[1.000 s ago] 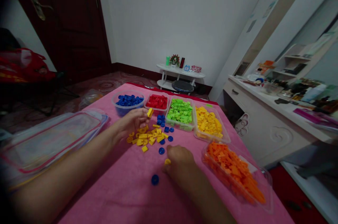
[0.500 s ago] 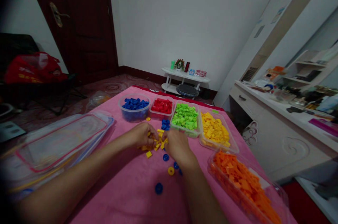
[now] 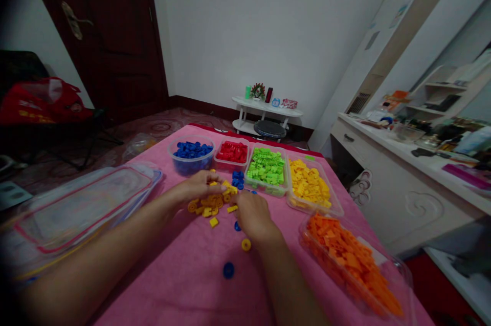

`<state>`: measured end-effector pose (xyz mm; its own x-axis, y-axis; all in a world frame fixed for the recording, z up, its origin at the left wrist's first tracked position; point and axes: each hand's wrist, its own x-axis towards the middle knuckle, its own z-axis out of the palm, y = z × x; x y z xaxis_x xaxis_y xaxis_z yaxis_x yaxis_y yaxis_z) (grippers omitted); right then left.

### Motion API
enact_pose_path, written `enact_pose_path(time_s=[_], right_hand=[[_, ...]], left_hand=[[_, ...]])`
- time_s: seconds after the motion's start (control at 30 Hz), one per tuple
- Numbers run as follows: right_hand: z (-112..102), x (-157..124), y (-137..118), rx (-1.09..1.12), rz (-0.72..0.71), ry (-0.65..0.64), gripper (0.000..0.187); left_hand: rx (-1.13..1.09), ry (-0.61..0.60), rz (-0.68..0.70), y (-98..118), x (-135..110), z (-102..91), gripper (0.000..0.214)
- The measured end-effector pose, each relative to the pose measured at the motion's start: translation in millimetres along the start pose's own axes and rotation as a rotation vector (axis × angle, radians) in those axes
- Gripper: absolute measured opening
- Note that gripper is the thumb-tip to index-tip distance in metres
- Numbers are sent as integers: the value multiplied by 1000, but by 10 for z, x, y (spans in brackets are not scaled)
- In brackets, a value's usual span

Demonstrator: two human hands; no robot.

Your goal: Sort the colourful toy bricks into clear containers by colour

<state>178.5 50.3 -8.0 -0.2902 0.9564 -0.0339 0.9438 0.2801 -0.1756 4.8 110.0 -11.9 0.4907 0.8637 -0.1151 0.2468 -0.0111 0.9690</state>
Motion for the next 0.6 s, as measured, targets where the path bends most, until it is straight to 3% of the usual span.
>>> enact_pose_path(time_s=[0.07, 0.13, 0.23, 0.3, 0.33, 0.5, 0.6], right_hand=[[-6, -3, -9, 2, 33, 2, 16], [-7, 7, 5, 66, 75, 98, 13], [7, 51, 31, 294, 71, 373, 11], [29, 88, 12, 566, 65, 475, 9], [45, 105, -16, 753, 81, 467, 11], [120, 131, -247, 1830, 208, 134, 22], [133, 123, -350, 2134, 285, 9, 25]], left_hand=[[-495, -41, -114, 54, -7, 8, 12], [-903, -25, -190, 108, -19, 29, 8], [-1200, 44, -197, 165, -28, 45, 7], [-1244, 69, -180, 190, -27, 42, 13], [-1242, 78, -167, 201, -28, 43, 17], [-1022, 192, 24, 246, -76, 162, 31], [-634, 279, 203, 233, -141, 325, 36]])
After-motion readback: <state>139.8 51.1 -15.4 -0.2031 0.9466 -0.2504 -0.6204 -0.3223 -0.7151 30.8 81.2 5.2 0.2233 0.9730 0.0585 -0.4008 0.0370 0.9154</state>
